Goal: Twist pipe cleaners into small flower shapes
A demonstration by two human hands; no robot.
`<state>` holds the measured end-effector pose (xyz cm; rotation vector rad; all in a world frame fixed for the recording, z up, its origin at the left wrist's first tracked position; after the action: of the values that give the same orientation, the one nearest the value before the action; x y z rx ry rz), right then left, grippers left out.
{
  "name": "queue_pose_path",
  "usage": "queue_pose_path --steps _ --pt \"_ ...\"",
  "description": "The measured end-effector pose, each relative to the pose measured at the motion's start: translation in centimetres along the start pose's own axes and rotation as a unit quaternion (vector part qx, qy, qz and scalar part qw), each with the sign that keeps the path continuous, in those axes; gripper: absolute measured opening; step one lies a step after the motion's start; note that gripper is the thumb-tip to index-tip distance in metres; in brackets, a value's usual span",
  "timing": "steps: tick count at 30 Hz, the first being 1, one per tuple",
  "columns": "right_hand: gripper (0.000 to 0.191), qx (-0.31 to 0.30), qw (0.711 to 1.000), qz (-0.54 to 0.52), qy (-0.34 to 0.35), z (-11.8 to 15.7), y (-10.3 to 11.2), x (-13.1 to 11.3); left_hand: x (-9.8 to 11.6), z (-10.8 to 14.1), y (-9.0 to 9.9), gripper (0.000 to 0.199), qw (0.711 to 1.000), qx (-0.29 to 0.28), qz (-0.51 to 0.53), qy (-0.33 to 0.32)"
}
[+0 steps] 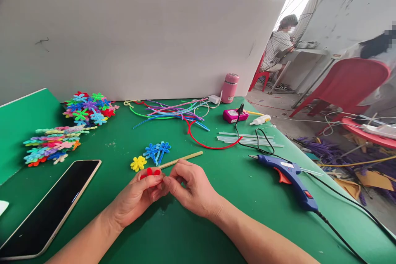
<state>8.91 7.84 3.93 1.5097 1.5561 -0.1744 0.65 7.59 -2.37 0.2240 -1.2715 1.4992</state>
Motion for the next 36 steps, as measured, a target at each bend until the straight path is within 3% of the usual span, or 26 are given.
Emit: queue_pose_path --steps 3,8,15,18,20,23,25,26,27,29,32,34,36 --pt "0.029 0.011 0.99 -0.099 -0.1 0.6 -0.6 1.7 0.3 0.2 -0.1 0.021 1.0 0.007 -0.016 -0.008" --pt "0.03 0.046 0.943 -0.254 -0.212 1.3 -1.9 3.5 1.0 0.4 0.1 0.019 0.995 0.043 -0.075 -0.042" --pt "0.025 0.125 0.84 -0.414 -0.329 2.4 -3.0 4.7 2.7 1.2 -0.1 0.023 0.945 0.125 -0.269 -0.139" --pt "0.023 0.14 0.784 -0.481 -0.367 3.0 -3.6 4.9 3.7 1.9 -1.2 0.023 0.889 0.144 -0.385 -0.201" --pt "0.022 0.136 0.754 -0.513 -0.386 3.2 -4.1 4.8 4.4 2.7 -2.3 0.021 0.828 0.15 -0.466 -0.272" --pt "0.022 0.12 0.728 -0.545 -0.398 3.3 -4.7 4.7 5.0 4.3 -4.2 0.016 0.713 0.152 -0.56 -0.393" --pt "0.023 0.109 0.725 -0.556 -0.392 3.2 -4.8 4.5 5.0 5.1 -4.9 0.015 0.667 0.156 -0.58 -0.441" --pt "0.023 0.104 0.73 -0.555 -0.385 3.0 -4.8 4.5 5.0 5.2 -5.0 0.015 0.668 0.158 -0.574 -0.447" --pt "0.024 0.101 0.74 -0.548 -0.378 2.9 -4.6 4.5 5.1 5.2 -4.8 0.015 0.686 0.162 -0.558 -0.438" --pt "0.026 0.095 0.774 -0.512 -0.359 2.6 -4.0 4.6 5.2 4.5 -3.6 0.017 0.76 0.176 -0.498 -0.379" --pt "0.029 0.069 0.857 -0.414 -0.3 1.8 -2.9 4.4 4.3 2.8 -1.1 0.022 0.885 0.188 -0.354 -0.236" --pt "0.031 0.042 0.911 -0.331 -0.243 1.2 -2.2 3.9 3.2 1.8 0.1 0.022 0.943 0.171 -0.239 -0.155" --pt "0.029 0.022 0.952 -0.242 -0.185 0.8 -1.5 3.3 2.2 1.1 1.0 0.019 0.976 0.15 -0.119 -0.101"
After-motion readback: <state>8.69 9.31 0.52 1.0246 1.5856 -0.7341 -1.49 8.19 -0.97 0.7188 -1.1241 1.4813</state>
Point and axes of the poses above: each hand's wrist, its own z-axis away from the middle knuckle, its own y-axis out of the back of the hand, x = y × z, the point moved 9 cm from there along -z, towards the middle knuckle, and after that the axes turned 13 degrees about y, right-handed, at the moved point
